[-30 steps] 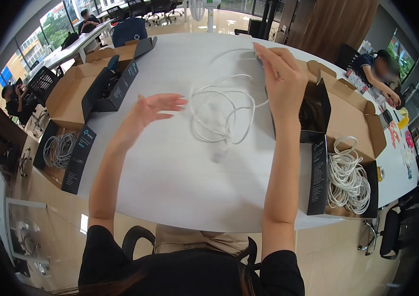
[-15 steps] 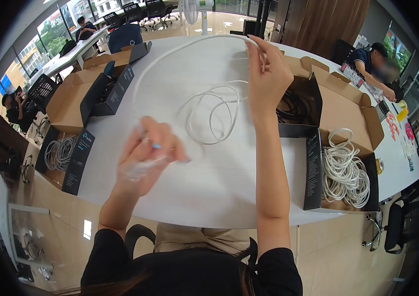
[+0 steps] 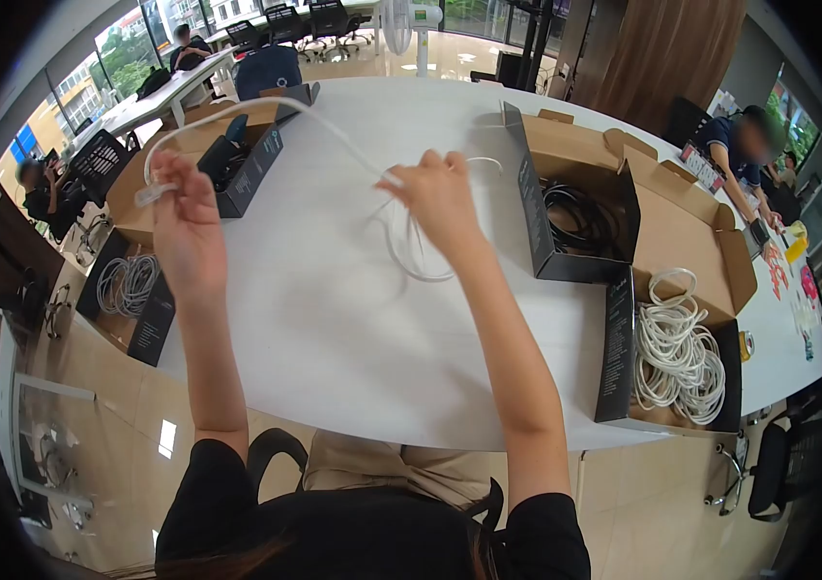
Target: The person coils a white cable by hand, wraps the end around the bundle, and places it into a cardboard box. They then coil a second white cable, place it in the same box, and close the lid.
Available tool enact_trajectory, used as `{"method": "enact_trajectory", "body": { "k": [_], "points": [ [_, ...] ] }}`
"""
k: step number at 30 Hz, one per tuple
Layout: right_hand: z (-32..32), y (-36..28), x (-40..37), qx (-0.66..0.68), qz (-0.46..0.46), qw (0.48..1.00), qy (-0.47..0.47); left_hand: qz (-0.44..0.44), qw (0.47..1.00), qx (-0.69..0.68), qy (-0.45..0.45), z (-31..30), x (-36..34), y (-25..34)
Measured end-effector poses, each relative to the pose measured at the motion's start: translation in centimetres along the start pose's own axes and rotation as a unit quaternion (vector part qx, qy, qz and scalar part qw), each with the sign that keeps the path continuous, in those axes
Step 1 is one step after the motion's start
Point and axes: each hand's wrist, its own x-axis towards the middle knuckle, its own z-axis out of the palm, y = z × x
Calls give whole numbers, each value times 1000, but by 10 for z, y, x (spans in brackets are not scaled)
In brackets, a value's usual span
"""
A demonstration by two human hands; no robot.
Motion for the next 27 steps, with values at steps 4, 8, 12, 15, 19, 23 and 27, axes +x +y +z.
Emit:
{"method": "enact_trajectory", "body": {
  "k": [4,8,12,15,19,23,27],
  "points": [
    [16,-41,-6,-128,-124,984,-29,142,956,253,32,30,10,-20],
    [5,-75,-7,-43,-182,981,-57,250,870,409,-115,10,33,-24],
    [-20,-96,-8,-58,-212,974,-57,197,849,472,-134,-19,47,-26],
    [-18,-110,-11,-47,-238,970,-28,157,788,578,-145,-25,42,-25],
    [-29,-106,0,19,-217,967,129,22,771,596,-223,-30,31,-19],
    [-60,-85,-1,186,39,979,78,-214,780,509,-295,-39,8,-11],
    [-63,-66,6,287,100,943,136,-346,816,333,-321,-29,-18,-9]
  ]
}}
